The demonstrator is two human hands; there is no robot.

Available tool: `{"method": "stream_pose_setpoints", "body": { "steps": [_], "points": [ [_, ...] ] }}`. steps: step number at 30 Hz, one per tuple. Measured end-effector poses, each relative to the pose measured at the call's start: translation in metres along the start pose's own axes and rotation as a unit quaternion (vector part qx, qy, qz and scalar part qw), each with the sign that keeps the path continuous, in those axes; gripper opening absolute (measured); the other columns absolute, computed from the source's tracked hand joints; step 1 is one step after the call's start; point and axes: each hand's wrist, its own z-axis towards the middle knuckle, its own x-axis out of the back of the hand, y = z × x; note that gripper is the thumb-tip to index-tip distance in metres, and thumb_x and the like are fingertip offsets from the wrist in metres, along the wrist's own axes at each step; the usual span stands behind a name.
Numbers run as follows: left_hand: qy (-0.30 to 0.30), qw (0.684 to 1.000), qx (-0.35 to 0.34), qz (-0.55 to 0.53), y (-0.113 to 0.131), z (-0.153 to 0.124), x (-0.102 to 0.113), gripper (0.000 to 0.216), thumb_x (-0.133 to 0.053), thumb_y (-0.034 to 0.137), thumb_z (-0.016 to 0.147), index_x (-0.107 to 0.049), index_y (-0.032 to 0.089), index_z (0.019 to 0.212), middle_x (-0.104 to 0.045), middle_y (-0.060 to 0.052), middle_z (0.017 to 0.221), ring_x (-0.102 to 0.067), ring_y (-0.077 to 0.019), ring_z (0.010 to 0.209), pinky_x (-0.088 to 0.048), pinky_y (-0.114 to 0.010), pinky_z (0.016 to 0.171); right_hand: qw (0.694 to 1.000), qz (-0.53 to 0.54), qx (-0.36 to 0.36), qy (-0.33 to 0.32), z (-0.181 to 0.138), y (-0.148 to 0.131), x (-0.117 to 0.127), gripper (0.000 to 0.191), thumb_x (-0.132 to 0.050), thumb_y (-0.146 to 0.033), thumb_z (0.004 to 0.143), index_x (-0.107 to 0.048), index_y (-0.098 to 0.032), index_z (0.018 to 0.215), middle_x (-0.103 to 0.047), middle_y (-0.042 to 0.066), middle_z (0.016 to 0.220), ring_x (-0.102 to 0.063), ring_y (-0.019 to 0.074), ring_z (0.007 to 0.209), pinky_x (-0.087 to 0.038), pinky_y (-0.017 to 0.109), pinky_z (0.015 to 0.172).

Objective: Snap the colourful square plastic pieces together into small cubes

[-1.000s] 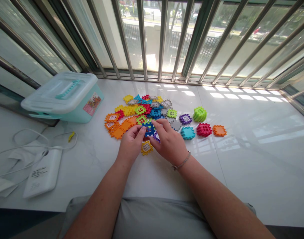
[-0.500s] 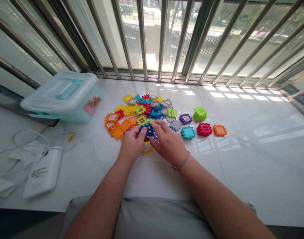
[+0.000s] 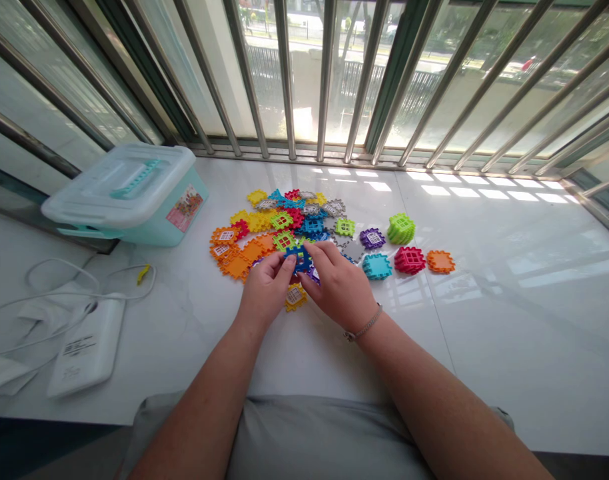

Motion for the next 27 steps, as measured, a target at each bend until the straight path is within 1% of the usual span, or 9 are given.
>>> {"method": "stream_pose_setpoints", "body": {
  "steps": [5,10,17,24,27],
  "points": [
    [0.000,1.000,0.000,-0.001,-0.002,0.001,0.001,0.048,-0.078,0.064,0.089,-0.077,0.017,0.100,-0.079,-0.006,0.093,-0.073,-0.0183,0.076,-0.060,-0.028,0.072,1.000,-0.005,0.001,0.006,0.000,0.000,0.000,0.051,-0.060,-0.036,0.107,-0.055,-0.015,0.153,-0.066,0.017,0.145,-0.069,0.0280,0.127,-0.063,0.037,0.097],
    [0.005,1.000,0.001,-0.002,-0.005,0.002,0.002,0.053,-0.077,0.069,0.087,-0.076,0.018,0.100,-0.079,-0.006,0.092,-0.074,-0.0188,0.074,-0.061,-0.028,0.071,1.000,-0.005,-0.001,0.003,0.000,0.001,0.000,0.051,-0.060,-0.037,0.107,-0.054,-0.016,0.154,-0.065,0.017,0.146,-0.069,0.0284,0.127,-0.063,0.038,0.098],
    [0.015,1.000,-0.005,0.012,-0.010,0.002,0.004,0.058,-0.070,0.076,0.090,-0.078,0.019,0.100,-0.078,-0.005,0.086,-0.072,-0.0192,0.069,-0.059,-0.028,0.067,1.000,-0.009,-0.005,-0.001,0.001,0.000,0.000,0.052,-0.059,-0.037,0.107,-0.053,-0.017,0.155,-0.065,0.017,0.145,-0.070,0.0287,0.126,-0.063,0.037,0.096],
    [0.008,1.000,-0.009,0.013,-0.013,0.003,0.004,0.058,-0.069,0.076,0.090,-0.078,0.019,0.099,-0.077,-0.005,0.085,-0.071,-0.0194,0.069,-0.058,-0.029,0.068,1.000,-0.006,0.000,0.003,0.000,0.001,-0.001,0.052,-0.059,-0.037,0.107,-0.054,-0.015,0.154,-0.065,0.017,0.145,-0.070,0.0281,0.126,-0.063,0.037,0.095],
    [0.003,1.000,-0.013,0.014,-0.012,0.003,0.004,0.059,-0.068,0.077,0.090,-0.078,0.019,0.099,-0.076,-0.004,0.085,-0.071,-0.0201,0.070,-0.059,-0.030,0.069,1.000,-0.004,0.004,0.000,0.000,0.002,-0.001,0.054,-0.060,-0.039,0.108,-0.053,-0.016,0.155,-0.064,0.017,0.146,-0.069,0.0288,0.127,-0.064,0.037,0.094]
  ]
}}
